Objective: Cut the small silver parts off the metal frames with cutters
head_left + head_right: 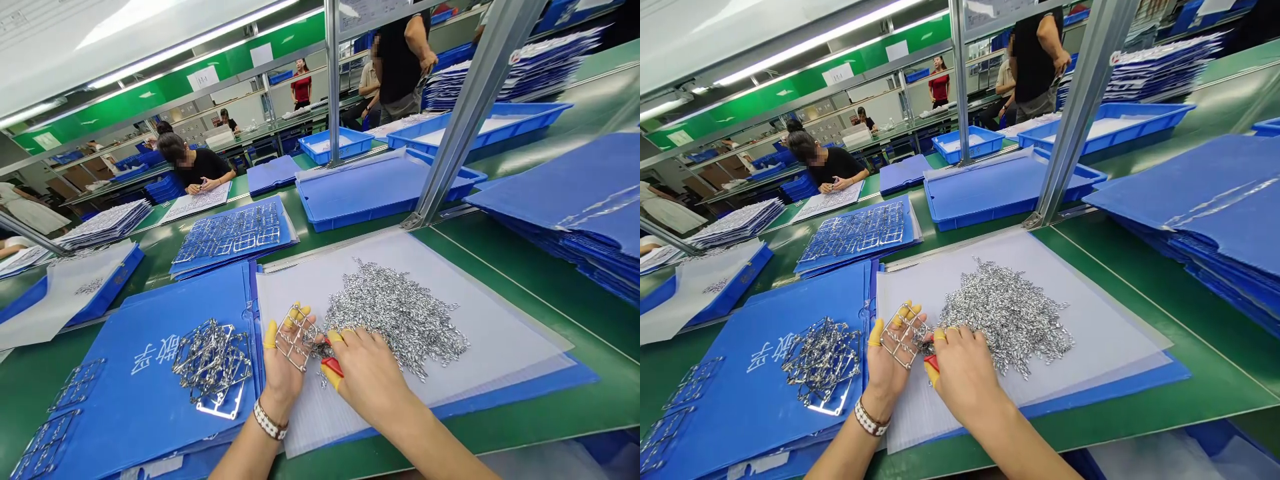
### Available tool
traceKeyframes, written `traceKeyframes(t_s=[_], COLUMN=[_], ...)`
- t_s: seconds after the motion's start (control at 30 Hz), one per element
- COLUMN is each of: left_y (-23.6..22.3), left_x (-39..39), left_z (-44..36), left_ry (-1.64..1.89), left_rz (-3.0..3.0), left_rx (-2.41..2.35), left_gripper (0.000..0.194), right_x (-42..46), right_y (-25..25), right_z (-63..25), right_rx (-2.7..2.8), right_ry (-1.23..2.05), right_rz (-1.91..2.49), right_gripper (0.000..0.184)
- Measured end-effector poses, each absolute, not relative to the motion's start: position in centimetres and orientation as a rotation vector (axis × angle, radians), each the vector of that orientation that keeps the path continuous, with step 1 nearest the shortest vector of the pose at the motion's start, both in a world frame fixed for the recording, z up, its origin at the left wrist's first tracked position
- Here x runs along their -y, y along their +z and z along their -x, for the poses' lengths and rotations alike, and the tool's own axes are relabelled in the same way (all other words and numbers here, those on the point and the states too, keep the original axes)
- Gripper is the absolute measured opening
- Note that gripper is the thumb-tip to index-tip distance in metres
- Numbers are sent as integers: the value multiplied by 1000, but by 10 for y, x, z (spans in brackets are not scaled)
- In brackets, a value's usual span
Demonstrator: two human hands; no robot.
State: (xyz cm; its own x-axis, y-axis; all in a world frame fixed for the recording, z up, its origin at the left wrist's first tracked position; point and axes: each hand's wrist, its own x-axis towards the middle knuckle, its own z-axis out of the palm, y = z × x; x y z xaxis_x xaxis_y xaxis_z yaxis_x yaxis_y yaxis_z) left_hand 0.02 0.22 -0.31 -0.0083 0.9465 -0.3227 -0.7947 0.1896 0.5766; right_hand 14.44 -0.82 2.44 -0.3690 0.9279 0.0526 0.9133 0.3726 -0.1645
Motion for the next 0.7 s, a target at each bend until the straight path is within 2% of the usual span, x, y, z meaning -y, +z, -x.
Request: traceKeyframes(t_s=[0.2,0.57,0.7], left_y=[-6,-10,-10], left_x=[-1,-1,-1], left_z=[-2,-5,-3], left_ry=[1422,1455,1461], left_rz=[-264,-339,-365], left_rx=[-753,-845,-848], left_gripper=[46,49,48], right_x=[12,14,13], right_y=[27,22,23], right_z=[-132,-126,-132], right_rx=[2492,2517,2531], right_ry=[312,211,266], right_rz=[1670,1667,1668], right_gripper=[27,32,26])
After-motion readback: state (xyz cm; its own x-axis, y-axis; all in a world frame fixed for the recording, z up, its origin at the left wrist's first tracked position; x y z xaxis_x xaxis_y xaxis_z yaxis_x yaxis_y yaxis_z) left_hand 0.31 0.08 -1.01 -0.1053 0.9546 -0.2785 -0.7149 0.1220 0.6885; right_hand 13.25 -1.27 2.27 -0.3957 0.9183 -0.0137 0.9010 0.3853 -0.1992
